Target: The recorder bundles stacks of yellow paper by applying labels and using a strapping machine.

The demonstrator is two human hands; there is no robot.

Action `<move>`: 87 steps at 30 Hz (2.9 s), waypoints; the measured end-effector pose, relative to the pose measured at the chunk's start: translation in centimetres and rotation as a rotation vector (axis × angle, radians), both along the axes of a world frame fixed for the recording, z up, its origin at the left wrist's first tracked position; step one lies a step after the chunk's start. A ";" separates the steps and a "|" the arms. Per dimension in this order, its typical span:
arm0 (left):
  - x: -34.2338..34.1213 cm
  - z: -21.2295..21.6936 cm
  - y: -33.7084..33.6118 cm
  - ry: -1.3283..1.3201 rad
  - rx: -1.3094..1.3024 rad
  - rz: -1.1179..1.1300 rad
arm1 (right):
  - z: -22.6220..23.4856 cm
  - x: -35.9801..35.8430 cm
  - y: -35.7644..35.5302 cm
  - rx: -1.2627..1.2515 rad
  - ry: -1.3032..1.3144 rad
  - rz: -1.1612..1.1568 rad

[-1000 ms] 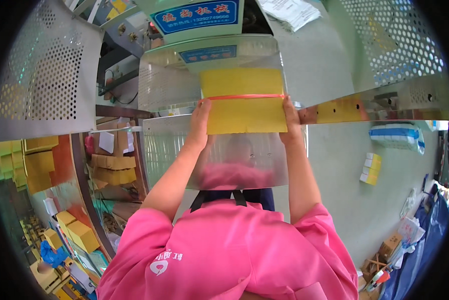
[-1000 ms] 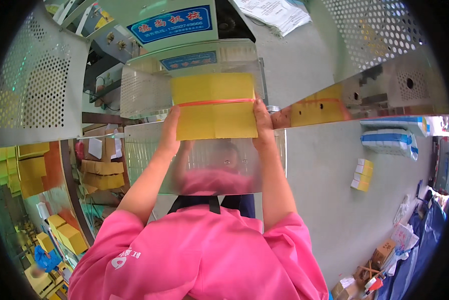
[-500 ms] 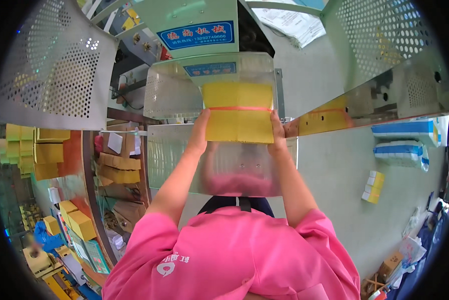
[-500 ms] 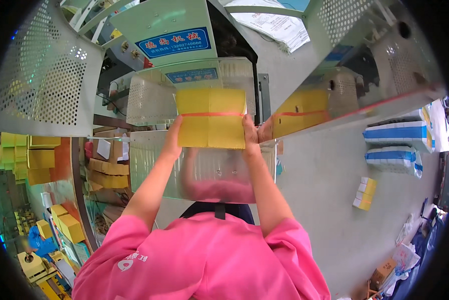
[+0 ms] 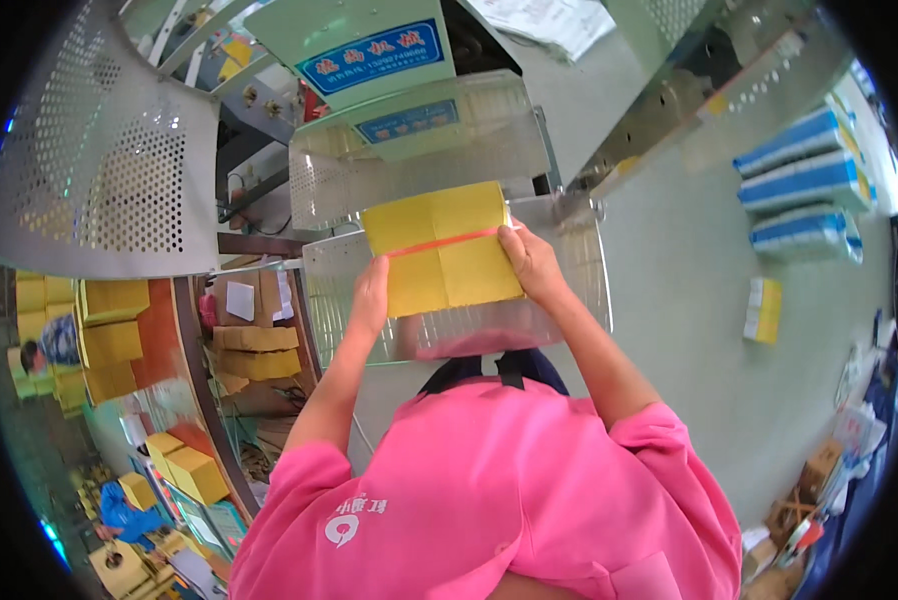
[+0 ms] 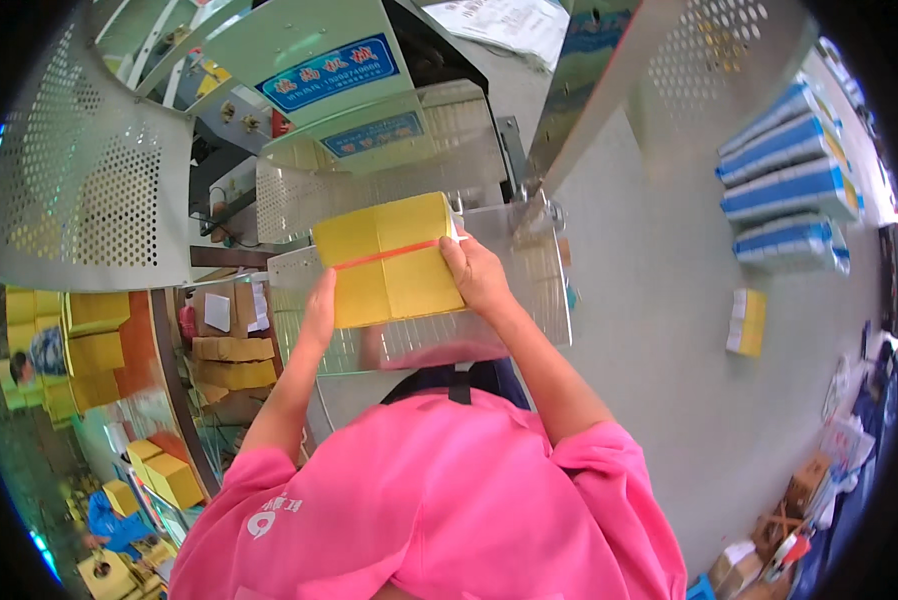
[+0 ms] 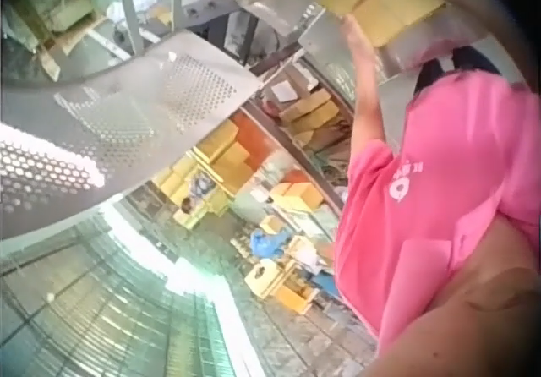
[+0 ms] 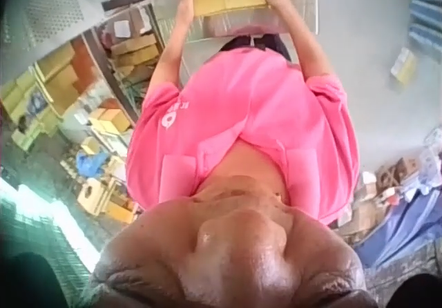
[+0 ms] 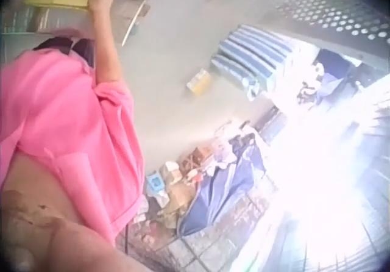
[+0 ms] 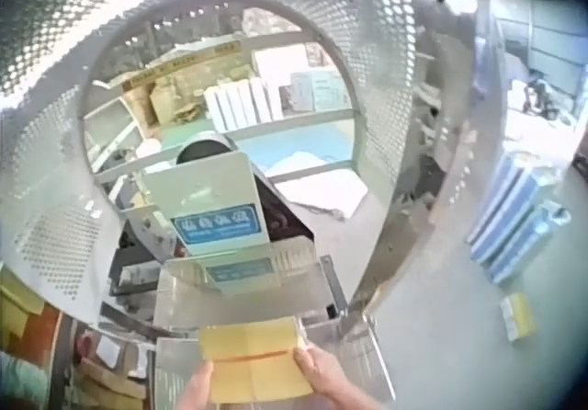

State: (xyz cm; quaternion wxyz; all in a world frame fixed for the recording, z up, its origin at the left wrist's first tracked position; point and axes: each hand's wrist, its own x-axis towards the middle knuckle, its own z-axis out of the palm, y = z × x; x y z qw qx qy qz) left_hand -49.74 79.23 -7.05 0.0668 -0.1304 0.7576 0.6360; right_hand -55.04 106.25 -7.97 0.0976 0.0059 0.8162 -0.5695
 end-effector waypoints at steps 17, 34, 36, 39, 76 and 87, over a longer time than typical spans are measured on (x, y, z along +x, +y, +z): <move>4.7 1.3 -5.8 -0.225 -0.363 -0.127 | 1.7 10.0 0.2 0.177 -0.189 -0.344; 3.1 -2.8 0.6 -0.328 0.608 0.002 | -5.4 12.9 -1.2 0.048 -0.008 -0.521; 4.8 -1.1 4.5 -0.390 0.582 -0.053 | -5.4 16.0 0.9 -0.044 -0.044 -0.644; 6.8 0.1 11.3 -0.525 0.587 -0.087 | -3.3 20.9 7.3 -0.217 -0.101 -0.789; 11.5 -13.0 120.1 -0.989 0.318 -0.611 | -13.9 40.4 105.7 -0.323 -0.395 -1.329; 20.7 -36.8 135.3 -1.244 0.448 -0.218 | -33.3 43.7 127.4 -0.519 -0.842 -1.166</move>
